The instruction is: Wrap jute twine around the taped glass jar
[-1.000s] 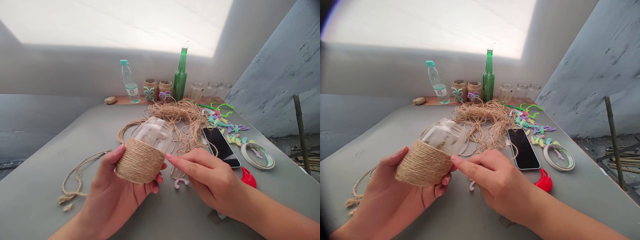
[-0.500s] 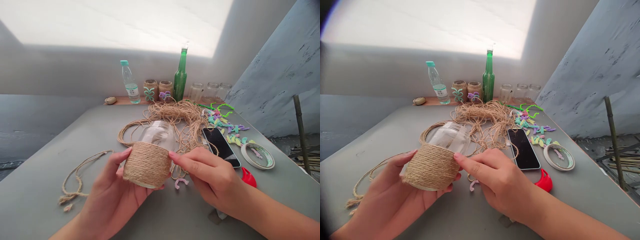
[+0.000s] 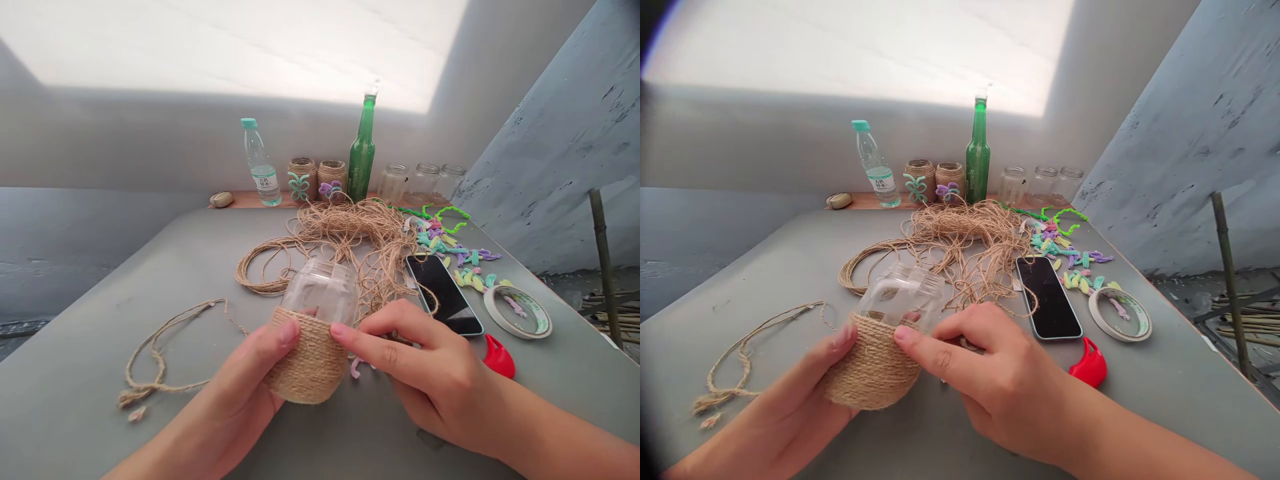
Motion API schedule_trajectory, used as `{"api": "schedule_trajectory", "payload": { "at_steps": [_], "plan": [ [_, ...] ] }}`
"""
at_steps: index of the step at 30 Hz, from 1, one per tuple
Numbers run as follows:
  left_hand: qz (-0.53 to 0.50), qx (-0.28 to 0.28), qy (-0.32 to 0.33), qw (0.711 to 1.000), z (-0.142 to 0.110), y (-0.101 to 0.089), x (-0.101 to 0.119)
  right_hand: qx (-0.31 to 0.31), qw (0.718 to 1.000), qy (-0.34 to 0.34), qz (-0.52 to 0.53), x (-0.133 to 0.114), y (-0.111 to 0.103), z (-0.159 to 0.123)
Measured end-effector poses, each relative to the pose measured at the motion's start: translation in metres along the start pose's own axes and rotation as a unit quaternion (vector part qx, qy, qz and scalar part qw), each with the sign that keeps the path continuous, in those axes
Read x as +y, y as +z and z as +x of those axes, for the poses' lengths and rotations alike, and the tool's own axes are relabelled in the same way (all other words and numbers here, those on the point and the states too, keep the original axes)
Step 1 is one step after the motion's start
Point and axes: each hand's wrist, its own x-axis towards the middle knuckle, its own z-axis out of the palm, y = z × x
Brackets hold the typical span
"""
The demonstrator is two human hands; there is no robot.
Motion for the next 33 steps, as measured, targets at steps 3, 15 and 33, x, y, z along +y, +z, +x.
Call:
{"api": "schedule_trajectory", "payload": {
  "at_steps": [3,15,33],
  "plan": [
    [-0.005,0.033,-0.002,0.999,0.001,-0.001,-0.001,0.005,1.000,0.000,0.008,0.000,0.000,0.000],
    [-0.132,0.026,0.052,0.990,0.000,0.004,0.012,0.034,0.999,0.000,-0.012,0.005,0.000,-0.002],
    [-0.019,-0.053,0.000,0.998,-0.005,0.000,0.003,0.031,0.999,-0.007,-0.006,-0.001,-0.002,0.000]
  ]
}}
